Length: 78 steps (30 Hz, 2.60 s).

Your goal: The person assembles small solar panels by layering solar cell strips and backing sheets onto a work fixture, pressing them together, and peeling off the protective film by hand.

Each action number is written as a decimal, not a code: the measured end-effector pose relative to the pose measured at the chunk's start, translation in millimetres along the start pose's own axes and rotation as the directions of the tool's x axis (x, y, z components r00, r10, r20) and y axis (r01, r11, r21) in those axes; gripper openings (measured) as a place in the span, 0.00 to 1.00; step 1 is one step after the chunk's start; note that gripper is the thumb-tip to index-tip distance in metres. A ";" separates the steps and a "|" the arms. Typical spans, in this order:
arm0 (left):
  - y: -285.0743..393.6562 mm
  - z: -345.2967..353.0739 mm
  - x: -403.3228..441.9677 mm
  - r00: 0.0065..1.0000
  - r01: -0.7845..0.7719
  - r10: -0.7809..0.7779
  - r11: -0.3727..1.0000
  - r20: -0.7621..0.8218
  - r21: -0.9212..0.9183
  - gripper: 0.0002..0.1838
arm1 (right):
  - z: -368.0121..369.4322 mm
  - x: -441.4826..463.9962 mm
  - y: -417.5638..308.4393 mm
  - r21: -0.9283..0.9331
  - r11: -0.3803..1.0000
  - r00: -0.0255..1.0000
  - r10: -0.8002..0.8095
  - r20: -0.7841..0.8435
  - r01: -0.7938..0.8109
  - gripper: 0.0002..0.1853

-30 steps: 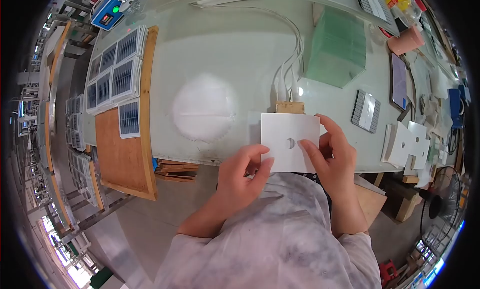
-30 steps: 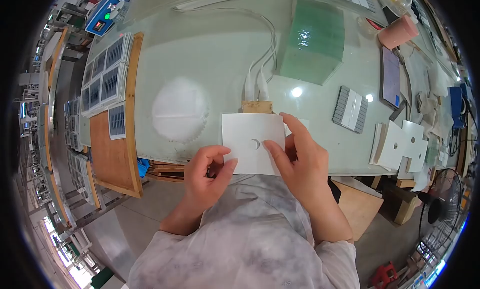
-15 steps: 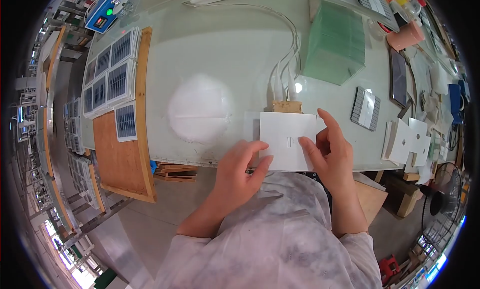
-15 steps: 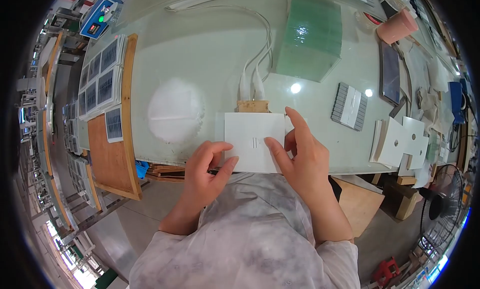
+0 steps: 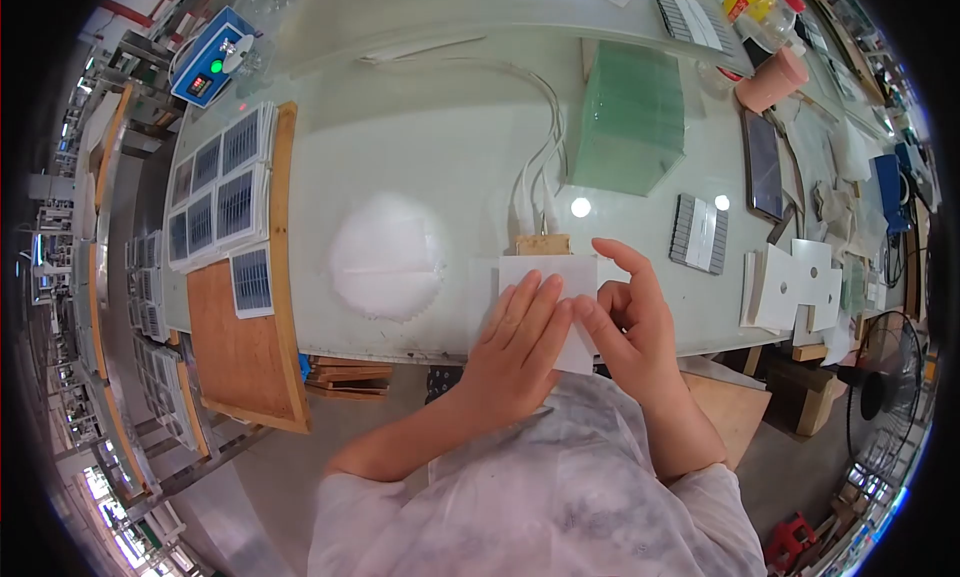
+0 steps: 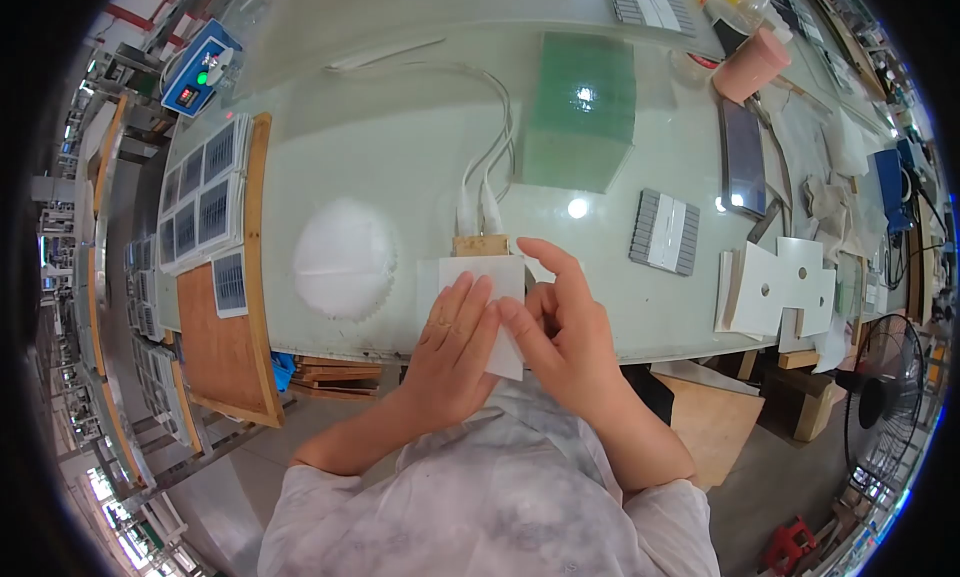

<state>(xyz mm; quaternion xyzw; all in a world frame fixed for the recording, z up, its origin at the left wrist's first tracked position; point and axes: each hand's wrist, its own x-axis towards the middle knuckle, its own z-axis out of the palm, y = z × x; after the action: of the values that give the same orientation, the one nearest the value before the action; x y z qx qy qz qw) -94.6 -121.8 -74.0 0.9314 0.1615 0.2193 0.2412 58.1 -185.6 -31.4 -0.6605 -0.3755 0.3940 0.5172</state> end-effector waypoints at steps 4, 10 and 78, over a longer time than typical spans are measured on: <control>-9.8 -2.5 -5.4 0.990 -0.033 0.008 0.984 -0.140 -0.177 0.29 | 9.0 4.7 -11.7 0.154 0.987 0.985 -0.069 0.160 0.044 0.25; 13.9 -50.5 -37.7 0.890 0.078 -0.388 -0.386 0.239 -0.919 0.25 | 12.6 14.3 -15.2 0.623 0.782 0.961 -0.143 0.237 -0.037 0.23; 17.4 -30.5 -1.6 0.869 0.125 -0.238 -0.743 0.434 -0.658 0.36 | -21.1 -34.8 13.8 -0.002 0.979 0.979 -0.205 0.016 0.205 0.25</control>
<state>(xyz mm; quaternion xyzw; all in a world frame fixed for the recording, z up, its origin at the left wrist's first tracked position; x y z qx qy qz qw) -107.4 -125.3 -41.5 0.0682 0.1052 0.1914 0.9735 64.3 -227.7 -37.0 -0.6159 -0.4464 0.3434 0.5509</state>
